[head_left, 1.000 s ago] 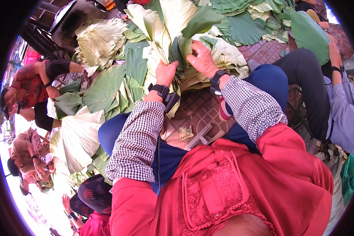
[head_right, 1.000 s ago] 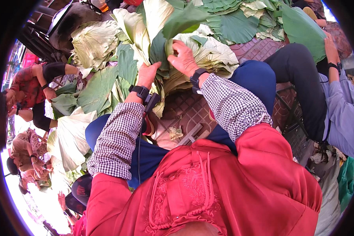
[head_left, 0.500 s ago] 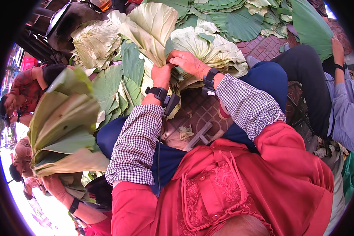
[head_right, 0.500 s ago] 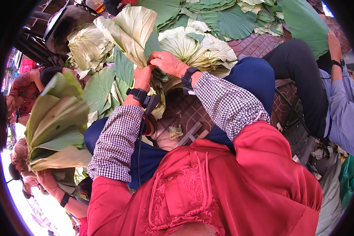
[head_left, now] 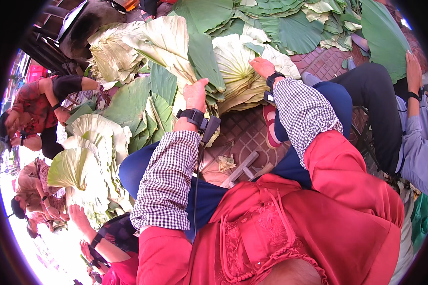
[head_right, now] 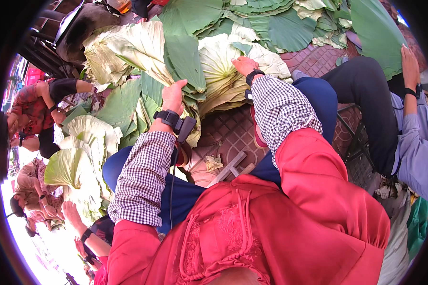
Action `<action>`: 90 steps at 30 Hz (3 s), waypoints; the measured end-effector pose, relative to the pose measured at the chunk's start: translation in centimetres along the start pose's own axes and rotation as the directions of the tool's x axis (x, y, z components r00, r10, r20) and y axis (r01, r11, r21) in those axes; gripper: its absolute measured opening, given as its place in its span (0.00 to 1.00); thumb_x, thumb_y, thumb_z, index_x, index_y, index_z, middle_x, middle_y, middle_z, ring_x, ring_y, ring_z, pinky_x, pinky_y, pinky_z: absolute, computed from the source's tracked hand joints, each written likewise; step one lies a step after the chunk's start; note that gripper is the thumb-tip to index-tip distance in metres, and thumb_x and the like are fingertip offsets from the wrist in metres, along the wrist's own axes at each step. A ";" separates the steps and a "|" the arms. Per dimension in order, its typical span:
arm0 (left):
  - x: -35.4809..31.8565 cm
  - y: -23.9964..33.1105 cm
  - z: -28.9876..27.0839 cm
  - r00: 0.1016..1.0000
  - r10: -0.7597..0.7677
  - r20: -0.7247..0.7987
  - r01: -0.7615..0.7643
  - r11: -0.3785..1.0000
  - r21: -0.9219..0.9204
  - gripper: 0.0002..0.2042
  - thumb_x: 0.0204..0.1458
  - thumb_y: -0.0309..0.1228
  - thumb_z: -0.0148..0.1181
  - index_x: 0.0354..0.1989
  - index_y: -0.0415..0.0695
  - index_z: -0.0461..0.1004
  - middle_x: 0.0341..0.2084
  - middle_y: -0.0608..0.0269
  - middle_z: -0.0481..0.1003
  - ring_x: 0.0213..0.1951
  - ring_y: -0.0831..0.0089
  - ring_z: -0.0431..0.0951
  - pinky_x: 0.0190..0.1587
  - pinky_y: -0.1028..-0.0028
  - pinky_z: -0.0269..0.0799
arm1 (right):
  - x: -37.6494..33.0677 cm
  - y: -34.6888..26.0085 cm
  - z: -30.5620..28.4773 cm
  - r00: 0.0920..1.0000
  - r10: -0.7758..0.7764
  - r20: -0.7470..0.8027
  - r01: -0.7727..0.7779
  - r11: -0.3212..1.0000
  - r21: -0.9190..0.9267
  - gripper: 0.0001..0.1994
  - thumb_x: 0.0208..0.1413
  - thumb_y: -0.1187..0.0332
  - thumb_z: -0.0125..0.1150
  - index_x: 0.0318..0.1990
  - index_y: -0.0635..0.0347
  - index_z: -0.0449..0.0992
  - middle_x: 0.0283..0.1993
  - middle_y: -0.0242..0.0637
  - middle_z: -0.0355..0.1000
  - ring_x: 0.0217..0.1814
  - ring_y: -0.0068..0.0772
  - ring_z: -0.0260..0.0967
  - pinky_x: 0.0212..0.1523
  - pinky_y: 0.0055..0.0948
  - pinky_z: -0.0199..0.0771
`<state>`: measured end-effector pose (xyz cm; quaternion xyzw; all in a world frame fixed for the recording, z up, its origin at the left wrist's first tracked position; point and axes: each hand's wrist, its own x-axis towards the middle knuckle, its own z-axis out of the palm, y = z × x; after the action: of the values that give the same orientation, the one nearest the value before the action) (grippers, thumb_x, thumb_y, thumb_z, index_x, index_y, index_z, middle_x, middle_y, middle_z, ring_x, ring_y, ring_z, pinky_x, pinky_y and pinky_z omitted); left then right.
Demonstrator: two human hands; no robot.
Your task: The person picks up and folds large green leaves one at a time by hand while sitting on the ground with other people.
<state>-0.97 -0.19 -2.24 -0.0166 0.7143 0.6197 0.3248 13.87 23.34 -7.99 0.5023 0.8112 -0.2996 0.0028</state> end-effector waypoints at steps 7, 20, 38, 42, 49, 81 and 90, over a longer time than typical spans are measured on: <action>-0.6 -0.1 -0.1 0.998 0.045 0.049 -0.039 0.991 -0.127 0.23 0.36 0.31 0.67 0.39 0.28 0.68 0.36 0.46 0.73 0.36 0.59 0.73 0.42 0.68 0.67 | -0.9 -3.1 -0.9 0.998 -0.038 -0.041 0.041 0.996 0.078 0.21 0.56 0.53 0.47 0.45 0.62 0.74 0.49 0.49 0.71 0.54 0.49 0.65 0.54 0.37 0.63; -2.2 2.7 1.0 0.991 0.091 0.098 -0.081 0.991 -0.103 0.21 0.40 0.27 0.63 0.43 0.28 0.68 0.35 0.48 0.75 0.33 0.62 0.76 0.37 0.68 0.72 | -11.6 -11.6 -5.2 0.674 -0.739 0.021 0.655 0.610 0.447 0.15 0.57 0.67 0.49 0.49 0.63 0.71 0.47 0.39 0.70 0.52 0.29 0.64 0.55 0.26 0.61; -1.0 0.8 0.0 0.999 0.029 0.035 -0.028 0.999 -0.046 0.26 0.36 0.39 0.69 0.36 0.27 0.70 0.33 0.47 0.75 0.32 0.64 0.75 0.37 0.70 0.71 | -16.5 -13.0 -3.2 0.586 -0.799 0.136 0.764 0.600 0.238 0.22 0.47 0.65 0.60 0.49 0.68 0.67 0.50 0.50 0.67 0.53 0.49 0.64 0.53 0.37 0.63; -0.9 1.7 1.1 0.994 0.078 -0.082 -0.068 0.991 0.118 0.28 0.36 0.41 0.66 0.37 0.26 0.70 0.34 0.40 0.75 0.37 0.53 0.76 0.42 0.66 0.69 | -16.1 -12.0 -4.4 0.523 -0.851 0.035 0.822 0.515 0.242 0.16 0.46 0.65 0.58 0.41 0.66 0.72 0.45 0.48 0.69 0.46 0.50 0.67 0.47 0.38 0.67; -0.9 7.6 -4.4 0.964 0.061 -0.261 -0.119 0.969 -0.215 0.23 0.39 0.35 0.65 0.40 0.28 0.72 0.38 0.47 0.75 0.38 0.62 0.74 0.40 0.66 0.68 | -16.6 -12.3 -7.2 0.635 -0.770 0.065 0.707 0.613 0.353 0.14 0.49 0.66 0.58 0.41 0.66 0.73 0.46 0.44 0.70 0.46 0.41 0.69 0.46 0.32 0.69; -11.1 7.7 -28.9 0.988 -0.118 0.099 0.148 0.909 -0.390 0.13 0.54 0.36 0.56 0.40 0.40 0.68 0.29 0.60 0.73 0.33 0.66 0.75 0.38 0.66 0.74 | -12.5 -5.7 -15.1 0.912 -0.410 0.023 0.243 0.585 0.773 0.17 0.56 0.59 0.55 0.46 0.62 0.72 0.46 0.35 0.71 0.47 0.28 0.68 0.45 0.24 0.68; -6.0 15.4 -5.8 0.900 0.129 0.417 0.037 0.929 -0.368 0.13 0.53 0.32 0.56 0.43 0.36 0.70 0.36 0.53 0.75 0.39 0.61 0.77 0.43 0.64 0.75 | -9.6 -3.2 -8.8 0.969 -0.202 0.145 0.043 0.711 0.702 0.14 0.46 0.61 0.63 0.35 0.61 0.73 0.30 0.33 0.68 0.28 0.27 0.67 0.26 0.28 0.68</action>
<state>-5.39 -4.14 14.20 0.0788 0.4957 0.7375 0.4519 18.59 18.81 3.73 0.3766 0.6665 -0.6322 -0.1192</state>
